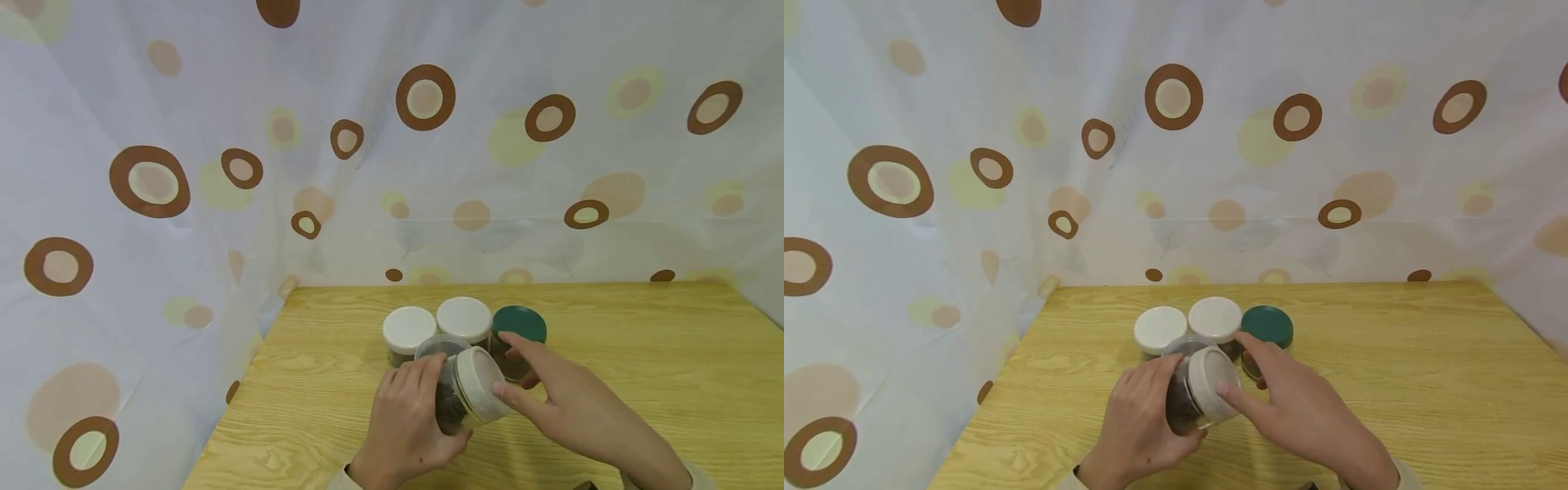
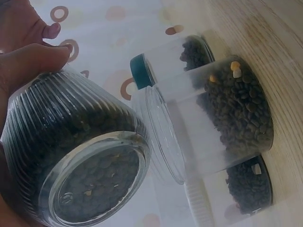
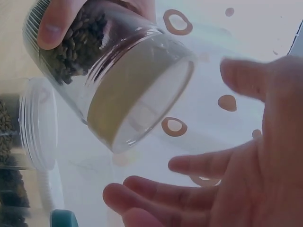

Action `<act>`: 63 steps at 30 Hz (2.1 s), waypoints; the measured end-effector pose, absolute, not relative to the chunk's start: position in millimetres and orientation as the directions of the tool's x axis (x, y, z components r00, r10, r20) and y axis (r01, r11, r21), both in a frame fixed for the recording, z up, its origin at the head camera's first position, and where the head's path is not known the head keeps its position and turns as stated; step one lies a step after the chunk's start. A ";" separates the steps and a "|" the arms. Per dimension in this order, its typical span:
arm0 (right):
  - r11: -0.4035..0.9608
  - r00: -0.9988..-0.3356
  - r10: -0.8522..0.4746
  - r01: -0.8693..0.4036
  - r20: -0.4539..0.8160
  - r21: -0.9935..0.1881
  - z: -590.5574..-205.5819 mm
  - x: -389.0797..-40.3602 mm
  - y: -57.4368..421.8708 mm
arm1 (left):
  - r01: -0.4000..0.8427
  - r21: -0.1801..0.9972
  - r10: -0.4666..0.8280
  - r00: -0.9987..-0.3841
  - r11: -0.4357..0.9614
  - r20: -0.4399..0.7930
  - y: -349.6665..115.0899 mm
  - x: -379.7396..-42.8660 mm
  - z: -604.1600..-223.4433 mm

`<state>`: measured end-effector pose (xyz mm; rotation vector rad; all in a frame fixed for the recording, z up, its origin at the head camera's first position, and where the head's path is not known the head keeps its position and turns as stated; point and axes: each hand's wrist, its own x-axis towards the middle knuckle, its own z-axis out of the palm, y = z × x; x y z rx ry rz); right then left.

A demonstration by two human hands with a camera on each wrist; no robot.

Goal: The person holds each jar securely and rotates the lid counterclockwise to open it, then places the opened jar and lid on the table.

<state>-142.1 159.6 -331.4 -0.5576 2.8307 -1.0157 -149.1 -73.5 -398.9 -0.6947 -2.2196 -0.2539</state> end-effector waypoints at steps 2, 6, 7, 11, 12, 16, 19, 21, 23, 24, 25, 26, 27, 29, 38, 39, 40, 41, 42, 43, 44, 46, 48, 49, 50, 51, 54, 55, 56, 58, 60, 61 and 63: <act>0.722 -0.941 -0.336 -0.284 0.039 -0.631 -329.1 -140.9 158.1 | 0.561 -0.042 0.398 -0.532 0.827 0.747 -73.5 -149.4 -398.3; 0.756 -0.953 -0.304 -0.234 -0.012 -0.612 -328.3 -143.1 155.3 | 0.563 -0.043 0.403 -0.533 0.825 0.744 -72.5 -148.9 -397.7; 0.765 -0.953 -0.302 -0.226 -0.026 -0.603 -328.7 -144.0 155.4 | 0.559 -0.042 0.404 -0.543 0.828 0.736 -72.0 -148.2 -397.3; 0.762 -0.945 -0.312 -0.188 -0.096 -0.620 -330.5 -147.0 154.4 | 0.545 -0.043 0.407 -0.569 0.837 0.715 -71.2 -146.5 -396.8; 0.754 -0.942 -0.315 -0.176 -0.114 -0.633 -330.8 -147.0 153.5 | 0.542 -0.047 0.408 -0.569 0.839 0.714 -71.2 -146.2 -396.7; 0.740 -0.936 -0.319 -0.147 -0.151 -0.656 -330.8 -146.6 148.2 | 0.538 -0.062 0.412 -0.561 0.840 0.718 -70.8 -146.2 -397.2; 0.769 -0.943 -0.306 -0.165 -0.129 -0.618 -331.2 -146.3 145.2 | 0.539 -0.067 0.417 -0.560 0.840 0.716 -70.5 -145.8 -397.7; 0.791 -0.949 -0.295 -0.177 -0.111 -0.586 -332.1 -146.4 144.1 | 0.541 -0.069 0.419 -0.559 0.838 0.715 -70.4 -145.4 -398.0; 0.796 -0.950 -0.294 -0.180 -0.109 -0.578 -333.7 -146.8 144.0 | 0.544 -0.069 0.423 -0.561 0.836 0.712 -70.3 -145.0 -398.4; 0.794 -0.948 -0.300 -0.185 -0.108 -0.580 -334.5 -147.0 144.2 | 0.545 -0.070 0.425 -0.560 0.836 0.711 -70.3 -144.9 -398.5; 0.789 -0.944 -0.313 -0.197 -0.105 -0.581 -335.4 -147.3 144.7 | 0.547 -0.072 0.427 -0.558 0.834 0.711 -70.4 -145.1 -399.0; 0.782 -0.938 -0.333 -0.217 -0.097 -0.585 -336.3 -147.6 145.5 | 0.550 -0.071 0.428 -0.556 0.832 0.712 -70.5 -145.2 -399.4; 0.770 -0.931 -0.356 -0.242 -0.084 -0.591 -337.1 -148.1 146.6 | 0.551 -0.071 0.429 -0.555 0.831 0.712 -70.7 -145.4 -399.8; 0.749 -0.911 -0.409 -0.306 -0.047 -0.588 -338.8 -148.8 149.6 | 0.550 -0.075 0.431 -0.555 0.832 0.712 -71.2 -145.7 -400.6; 0.645 -0.801 -0.580 -0.564 0.151 -0.515 -347.6 -152.0 158.0 | 0.548 -0.070 0.426 -0.557 0.834 0.713 -72.8 -145.6 -403.1; 0.646 -0.803 -0.577 -0.560 0.150 -0.518 -347.6 -152.1 158.2 | 0.549 -0.071 0.425 -0.553 0.833 0.716 -72.8 -145.8 -403.3; 0.647 -0.803 -0.576 -0.561 0.150 -0.516 -347.5 -152.2 158.6 | 0.550 -0.069 0.425 -0.553 0.832 0.716 -72.8 -145.9 -403.0; 0.650 -0.807 -0.573 -0.556 0.147 -0.518 -347.1 -152.2 158.8 | 0.551 -0.069 0.425 -0.552 0.832 0.717 -72.8 -146.0 -402.8; 0.651 -0.808 -0.571 -0.554 0.146 -0.519 -346.6 -152.2 159.1 | 0.553 -0.068 0.425 -0.549 0.831 0.720 -72.8 -146.4 -402.8; 0.651 -0.810 -0.569 -0.550 0.145 -0.522 -346.0 -152.1 159.3 | 0.554 -0.068 0.425 -0.547 0.830 0.721 -73.1 -146.5 -402.4; 0.653 -0.812 -0.566 -0.546 0.141 -0.525 -345.4 -152.0 159.6 | 0.556 -0.070 0.425 -0.541 0.828 0.726 -73.4 -146.9 -402.3; 0.652 -0.812 -0.567 -0.547 0.142 -0.525 -344.3 -152.0 159.9 | 0.556 -0.066 0.422 -0.542 0.828 0.727 -74.1 -147.0 -401.7; 0.646 -0.807 -0.573 -0.552 0.144 -0.527 -343.5 -152.2 160.0 | 0.556 -0.064 0.419 -0.541 0.828 0.729 -75.0 -146.9 -401.5; 0.644 -0.805 -0.575 -0.554 0.145 -0.528 -343.4 -152.2 160.1 | 0.556 -0.063 0.418 -0.541 0.829 0.730 -75.4 -146.7 -401.3; 0.640 -0.803 -0.578 -0.557 0.147 -0.529 -343.5 -152.1 160.3 | 0.557 -0.060 0.417 -0.541 0.828 0.731 -75.6 -146.7 -401.3; 0.636 -0.800 -0.581 -0.562 0.151 -0.529 -343.6 -152.0 160.4 | 0.558 -0.056 0.415 -0.544 0.828 0.729 -75.9 -146.5 -401.3; 0.628 -0.792 -0.587 -0.575 0.167 -0.524 -344.3 -151.5 160.6 | 0.562 -0.057 0.418 -0.540 0.825 0.731 -76.6 -146.4 -401.2; 0.626 -0.791 -0.588 -0.577 0.168 -0.524 -344.3 -151.4 160.4 | 0.564 -0.056 0.419 -0.539 0.824 0.731 -76.8 -146.5 -401.1; 0.625 -0.791 -0.589 -0.577 0.167 -0.525 -344.3 -151.2 160.1 | 0.566 -0.055 0.420 -0.539 0.823 0.731 -76.9 -146.4 -401.1; 0.629 -0.795 -0.584 -0.571 0.164 -0.527 -343.9 -150.2 159.2 | 0.571 -0.056 0.422 -0.533 0.819 0.734 -77.2 -146.3 -400.8; 0.640 -0.808 -0.569 -0.554 0.156 -0.533 -342.9 -148.6 158.4 | 0.568 -0.051 0.419 -0.540 0.821 0.730 -77.1 -145.7 -400.4; 0.651 -0.817 -0.556 -0.542 0.153 -0.531 -342.2 -147.6 158.0 | 0.569 -0.049 0.417 -0.540 0.821 0.731 -77.0 -145.2 -400.0; 0.677 -0.840 -0.522 -0.513 0.147 -0.528 -340.7 -145.7 157.5 | 0.569 -0.047 0.415 -0.537 0.821 0.734 -77.1 -144.8 -400.1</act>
